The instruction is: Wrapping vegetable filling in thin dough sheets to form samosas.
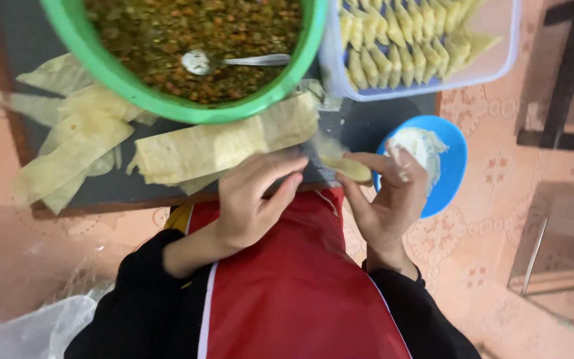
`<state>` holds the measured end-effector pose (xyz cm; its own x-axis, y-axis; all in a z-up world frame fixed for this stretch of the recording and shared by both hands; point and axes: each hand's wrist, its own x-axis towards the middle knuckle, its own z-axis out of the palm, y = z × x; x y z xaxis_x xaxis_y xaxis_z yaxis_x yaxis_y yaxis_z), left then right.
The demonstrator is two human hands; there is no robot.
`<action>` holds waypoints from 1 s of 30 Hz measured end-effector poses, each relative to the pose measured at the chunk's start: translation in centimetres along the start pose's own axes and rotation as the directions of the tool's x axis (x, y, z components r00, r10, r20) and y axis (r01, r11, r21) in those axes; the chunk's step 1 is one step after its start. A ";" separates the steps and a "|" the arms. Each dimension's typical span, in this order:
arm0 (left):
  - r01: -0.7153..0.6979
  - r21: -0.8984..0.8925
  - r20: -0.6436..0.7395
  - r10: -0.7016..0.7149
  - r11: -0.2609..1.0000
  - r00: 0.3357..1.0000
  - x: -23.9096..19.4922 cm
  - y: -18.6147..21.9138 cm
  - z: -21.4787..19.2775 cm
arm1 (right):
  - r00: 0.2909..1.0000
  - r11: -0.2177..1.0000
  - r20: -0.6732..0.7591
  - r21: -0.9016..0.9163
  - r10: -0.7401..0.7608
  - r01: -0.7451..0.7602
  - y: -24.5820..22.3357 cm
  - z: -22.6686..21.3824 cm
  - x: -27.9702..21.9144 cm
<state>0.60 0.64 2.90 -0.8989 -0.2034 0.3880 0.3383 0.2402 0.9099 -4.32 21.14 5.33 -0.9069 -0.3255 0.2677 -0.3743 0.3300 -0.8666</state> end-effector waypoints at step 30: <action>0.612 -0.514 0.336 -0.515 0.602 0.789 -6.1 -8.2 7.0 | 0.927 0.659 0.062 -0.686 -0.370 0.309 4.1 -2.2 1.0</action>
<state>1.34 6.50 -7.97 -0.9767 0.0345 -0.2120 -0.2032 -0.4677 0.8602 -7.25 24.14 2.96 -0.6904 -0.4788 0.5423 -0.6596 0.7245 -0.2000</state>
